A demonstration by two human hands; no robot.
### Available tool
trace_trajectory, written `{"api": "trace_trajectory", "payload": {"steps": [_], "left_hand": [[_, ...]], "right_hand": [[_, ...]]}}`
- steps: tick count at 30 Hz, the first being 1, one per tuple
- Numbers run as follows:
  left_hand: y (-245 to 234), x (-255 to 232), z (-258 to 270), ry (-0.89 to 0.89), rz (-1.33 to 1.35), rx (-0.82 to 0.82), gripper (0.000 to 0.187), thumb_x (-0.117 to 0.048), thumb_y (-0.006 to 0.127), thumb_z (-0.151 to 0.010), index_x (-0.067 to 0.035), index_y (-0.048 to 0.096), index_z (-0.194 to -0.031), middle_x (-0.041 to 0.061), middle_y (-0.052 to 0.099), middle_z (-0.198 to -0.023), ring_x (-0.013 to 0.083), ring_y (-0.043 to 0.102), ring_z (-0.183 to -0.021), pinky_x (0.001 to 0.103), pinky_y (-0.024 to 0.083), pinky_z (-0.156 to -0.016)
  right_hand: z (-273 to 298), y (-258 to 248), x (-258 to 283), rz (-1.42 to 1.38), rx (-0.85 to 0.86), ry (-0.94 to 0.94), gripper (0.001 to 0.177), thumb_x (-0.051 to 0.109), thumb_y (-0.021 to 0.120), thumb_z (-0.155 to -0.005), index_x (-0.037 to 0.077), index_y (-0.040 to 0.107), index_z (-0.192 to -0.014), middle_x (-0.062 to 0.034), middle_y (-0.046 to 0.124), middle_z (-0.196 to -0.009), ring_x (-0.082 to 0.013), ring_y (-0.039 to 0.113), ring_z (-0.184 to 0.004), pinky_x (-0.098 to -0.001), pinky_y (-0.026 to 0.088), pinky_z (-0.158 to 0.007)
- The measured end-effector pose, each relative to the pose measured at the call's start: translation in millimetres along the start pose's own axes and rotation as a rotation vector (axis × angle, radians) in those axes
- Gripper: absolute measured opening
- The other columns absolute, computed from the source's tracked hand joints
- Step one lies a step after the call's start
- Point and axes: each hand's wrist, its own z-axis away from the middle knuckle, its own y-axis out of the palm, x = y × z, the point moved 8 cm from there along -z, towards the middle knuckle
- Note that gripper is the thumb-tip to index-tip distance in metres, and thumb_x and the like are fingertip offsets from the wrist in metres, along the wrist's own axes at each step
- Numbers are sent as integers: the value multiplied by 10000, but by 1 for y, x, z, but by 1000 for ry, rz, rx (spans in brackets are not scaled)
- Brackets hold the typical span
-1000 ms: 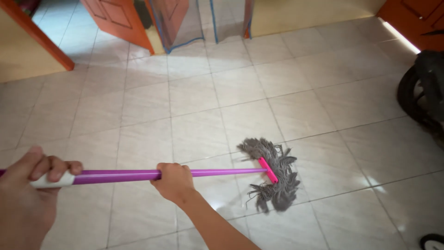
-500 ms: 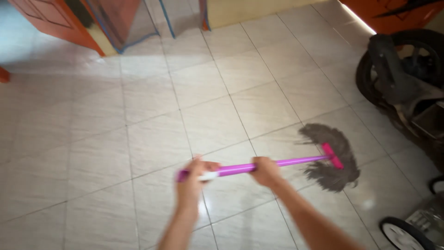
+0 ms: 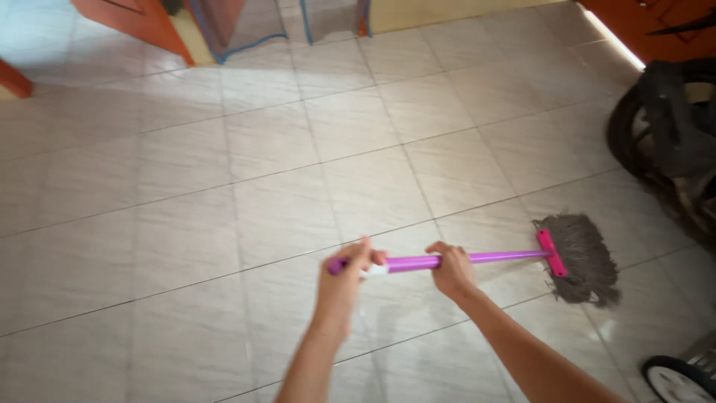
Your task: The recorder is mopping the tiled floor in an entryway area.
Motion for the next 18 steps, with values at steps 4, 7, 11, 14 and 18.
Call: {"api": "trace_trajectory", "payload": {"steps": [4, 7, 11, 14, 18], "left_hand": [[-149, -105, 19, 110, 8, -127, 462, -423, 587, -995, -141, 536, -633, 46, 706, -736, 205, 756, -937, 379, 479, -841], [-259, -185, 52, 204, 13, -242, 501, -397, 540, -1039, -141, 487, -612, 79, 646, -675, 262, 755, -901, 412, 470, -944], [-362, -268, 118, 324, 2, -397, 525, -331, 494, -1073, -146, 431, -586, 83, 555, -570, 304, 719, -777, 479, 528, -1022], [-399, -306, 154, 353, -45, -515, 512, -263, 490, -1098, -146, 386, -610, 52, 455, -567, 307, 716, -791, 489, 482, -1028], [-409, -319, 151, 425, 93, -566, 496, -216, 486, -1094, -142, 383, -614, 40, 413, -564, 275, 709, -785, 501, 481, -984]], "right_hand": [[11, 37, 187, -150, 18, -122, 379, 4, 628, -812, 219, 741, -1103, -113, 765, -939, -349, 684, -984, -458, 533, -924], [30, 67, 331, -282, 10, -272, 340, 15, 638, -796, 197, 753, -1060, -125, 764, -814, -344, 728, -837, -475, 539, -881], [85, 62, 499, -385, 239, -418, 129, 211, 780, -803, 139, 764, -910, -121, 758, -778, -322, 724, -773, -443, 555, -791], [133, 13, 589, -503, 377, -594, 245, 293, 832, -763, 99, 733, -873, -116, 736, -775, -298, 713, -740, -422, 573, -705], [157, -30, 645, -550, 496, -667, 302, 346, 821, -778, 73, 703, -838, -115, 710, -725, -278, 691, -684, -416, 558, -658]]}}
